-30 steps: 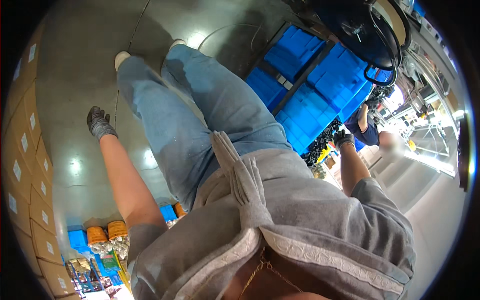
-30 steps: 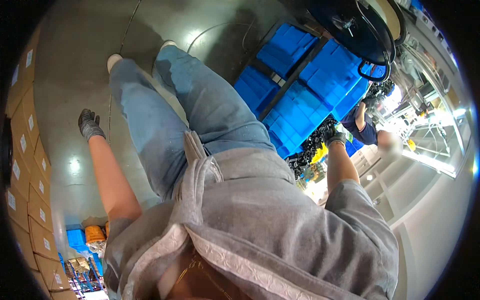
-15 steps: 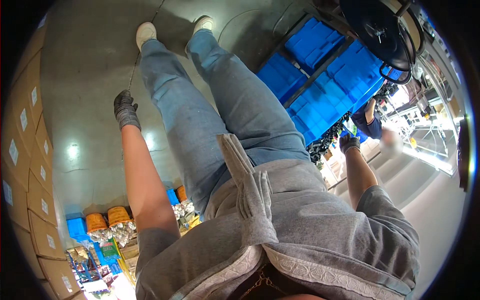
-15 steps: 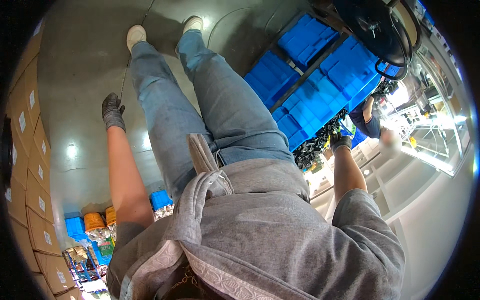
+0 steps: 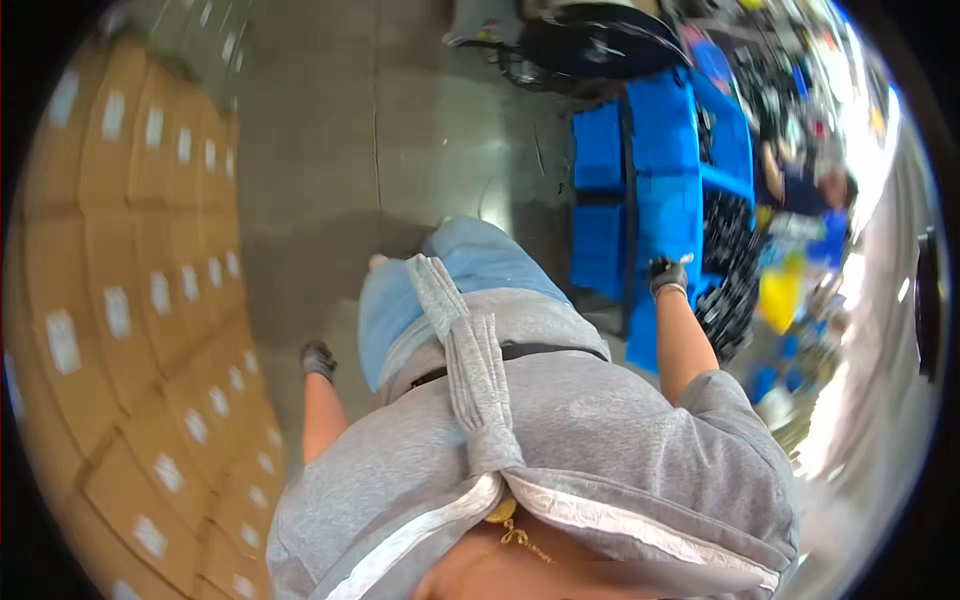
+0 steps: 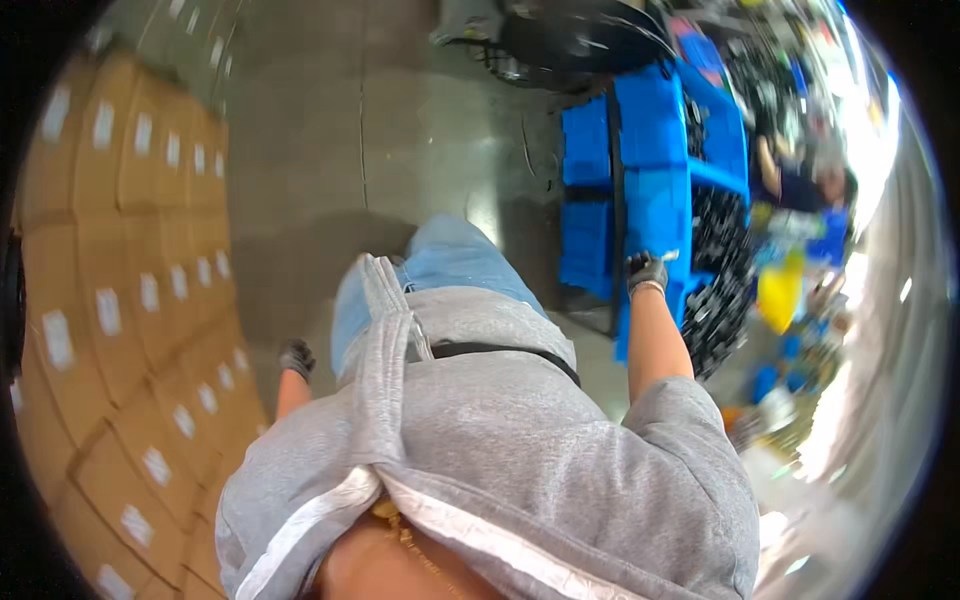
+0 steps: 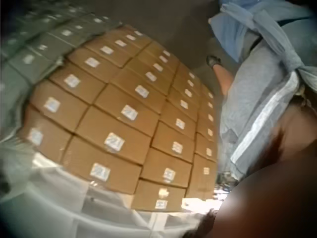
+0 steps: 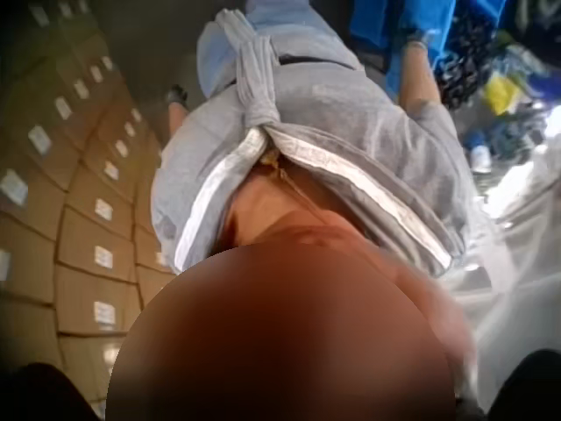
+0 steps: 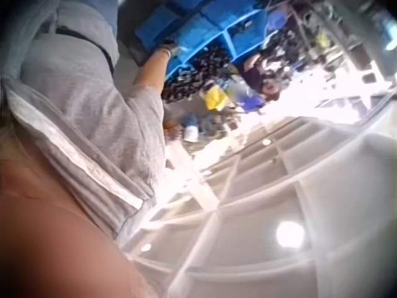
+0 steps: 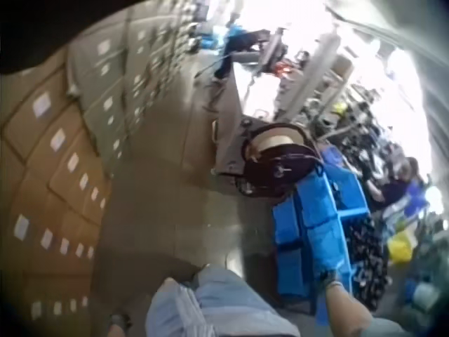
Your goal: Applying a liquid to small black plastic components using a hand-held brush.
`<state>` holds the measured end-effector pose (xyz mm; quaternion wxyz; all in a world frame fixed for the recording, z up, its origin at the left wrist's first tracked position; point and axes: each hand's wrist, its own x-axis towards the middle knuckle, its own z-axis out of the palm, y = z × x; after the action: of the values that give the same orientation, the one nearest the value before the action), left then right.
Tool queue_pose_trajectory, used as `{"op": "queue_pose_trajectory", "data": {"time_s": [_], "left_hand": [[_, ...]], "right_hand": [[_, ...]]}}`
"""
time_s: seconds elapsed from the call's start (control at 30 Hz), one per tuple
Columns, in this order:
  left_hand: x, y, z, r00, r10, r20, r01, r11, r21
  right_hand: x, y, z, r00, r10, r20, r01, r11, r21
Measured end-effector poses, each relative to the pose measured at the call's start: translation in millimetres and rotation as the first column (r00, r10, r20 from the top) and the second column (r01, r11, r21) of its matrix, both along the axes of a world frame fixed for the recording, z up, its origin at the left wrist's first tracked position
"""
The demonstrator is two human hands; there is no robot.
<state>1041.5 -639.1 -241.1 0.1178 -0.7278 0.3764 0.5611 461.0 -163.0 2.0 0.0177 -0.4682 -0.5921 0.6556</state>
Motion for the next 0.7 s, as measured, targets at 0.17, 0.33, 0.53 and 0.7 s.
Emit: {"op": "queue_pose_trajectory", "data": {"time_s": [0.17, 0.33, 0.53, 0.7], "left_hand": [[-90.8, -129.6, 62.7, 0.848, -0.525, 0.077, 0.530, 0.845, -0.076], [-225.4, -184.0, 129.6, 0.782, -0.620, 0.063, 0.606, 0.734, -0.308], [-306.5, -61.2, 187.0, 0.681, -0.719, -0.139, 0.563, 0.635, -0.529], [-315.1, 55.3, 219.2, -0.274, -0.803, 0.530, 0.908, -0.398, -0.133]], "right_hand": [[98.3, 3.1, -8.9, 0.941, -0.085, -0.328, 0.047, 0.991, -0.125], [174.6, 63.0, -16.6, 0.844, -0.169, -0.509, 0.061, 0.973, -0.222], [219.5, 125.7, -14.4, 0.641, -0.108, -0.760, -0.096, 0.971, -0.219], [263.2, 170.5, 11.0, 0.729, -0.175, -0.661, -0.141, 0.907, -0.396]]}}
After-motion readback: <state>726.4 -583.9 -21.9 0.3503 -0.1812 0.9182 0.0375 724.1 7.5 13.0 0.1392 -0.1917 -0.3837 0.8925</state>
